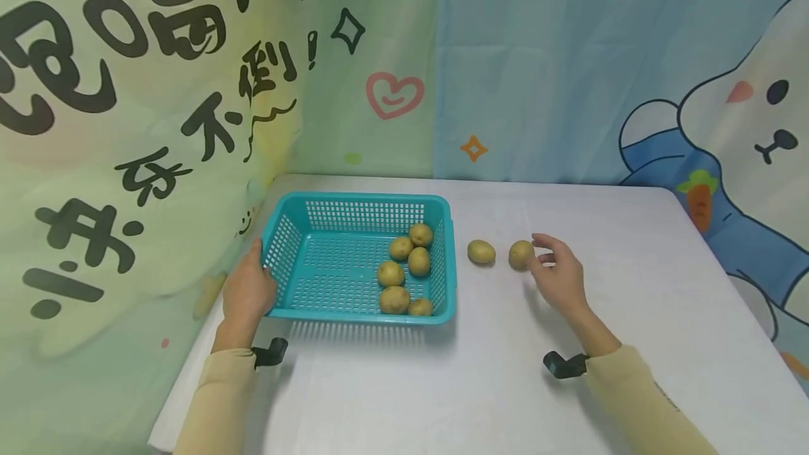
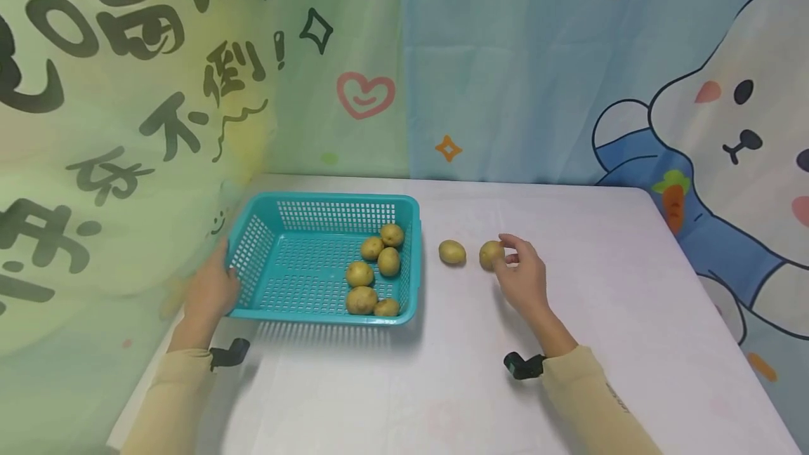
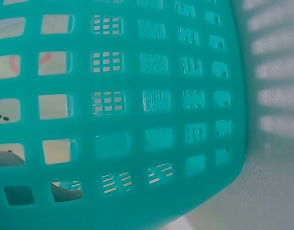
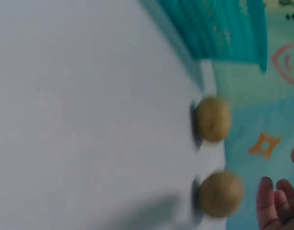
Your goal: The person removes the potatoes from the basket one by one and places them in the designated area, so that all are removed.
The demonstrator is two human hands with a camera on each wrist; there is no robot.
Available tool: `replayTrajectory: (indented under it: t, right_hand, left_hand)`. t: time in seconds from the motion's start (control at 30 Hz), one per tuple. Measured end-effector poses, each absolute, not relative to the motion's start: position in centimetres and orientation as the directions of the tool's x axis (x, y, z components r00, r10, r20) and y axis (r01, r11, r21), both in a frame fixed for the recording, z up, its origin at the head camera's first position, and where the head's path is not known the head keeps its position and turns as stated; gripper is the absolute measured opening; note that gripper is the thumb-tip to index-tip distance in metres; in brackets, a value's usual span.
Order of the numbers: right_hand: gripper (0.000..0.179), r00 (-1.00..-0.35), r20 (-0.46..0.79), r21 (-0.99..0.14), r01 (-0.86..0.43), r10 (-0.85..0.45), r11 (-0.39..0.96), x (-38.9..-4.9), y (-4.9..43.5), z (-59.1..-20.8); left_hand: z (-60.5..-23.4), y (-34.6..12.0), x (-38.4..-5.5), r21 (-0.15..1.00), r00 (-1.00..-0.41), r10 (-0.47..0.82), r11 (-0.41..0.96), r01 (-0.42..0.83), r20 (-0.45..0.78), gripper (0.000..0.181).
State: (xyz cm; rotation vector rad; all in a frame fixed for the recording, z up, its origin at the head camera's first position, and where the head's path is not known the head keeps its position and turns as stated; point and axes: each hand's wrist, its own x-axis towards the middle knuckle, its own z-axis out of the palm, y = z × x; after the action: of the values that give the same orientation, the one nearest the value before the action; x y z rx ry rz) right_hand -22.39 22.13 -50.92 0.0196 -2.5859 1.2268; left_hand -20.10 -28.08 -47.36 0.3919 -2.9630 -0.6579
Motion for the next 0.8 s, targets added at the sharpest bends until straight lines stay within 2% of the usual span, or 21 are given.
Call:
replayTrajectory:
  t: [0.1,0.2,0.33,0.43,0.57,0.67,0.8]
  right_hand:
    - [0.025,-0.923,0.376,-0.783,-0.271,0.078,0.560,-21.8,19.5,-49.4]
    - [0.019,-0.900,0.436,-0.782,-0.394,-0.028,0.482,-21.1,16.9,-47.9]
    - [0.019,-0.866,0.450,-0.780,-0.501,-0.220,0.375,-20.1,13.6,-46.6]
    - [0.022,-0.842,0.393,-0.795,-0.514,-0.370,0.323,-19.7,11.4,-46.1]
    - [0.028,-0.808,0.275,-0.744,-0.522,-0.522,0.417,-19.5,9.1,-46.1]
    - [0.031,-0.781,0.180,-0.630,-0.559,-0.598,0.540,-19.7,7.7,-46.2]
    - [0.029,-0.782,0.053,-0.479,-0.565,-0.621,0.672,-20.4,6.3,-46.1]
  left_hand:
    - [-47.4,-28.1,-20.2,0.425,-0.964,-0.263,0.876,-0.229,0.023,0.061]
    - [-47.4,-28.1,-20.3,0.425,-0.964,-0.265,0.875,-0.232,0.019,0.061]
    - [-47.3,-28.1,-20.3,0.431,-0.966,-0.260,0.873,-0.227,0.017,0.061]
    - [-47.3,-28.2,-20.2,0.437,-0.965,-0.262,0.869,-0.230,0.013,0.062]
    - [-47.4,-28.4,-20.1,0.437,-0.963,-0.269,0.867,-0.239,0.006,0.061]
    - [-47.4,-28.3,-20.2,0.436,-0.964,-0.265,0.869,-0.236,0.008,0.061]
    - [-47.4,-28.2,-20.2,0.439,-0.965,-0.263,0.868,-0.233,0.010,0.061]
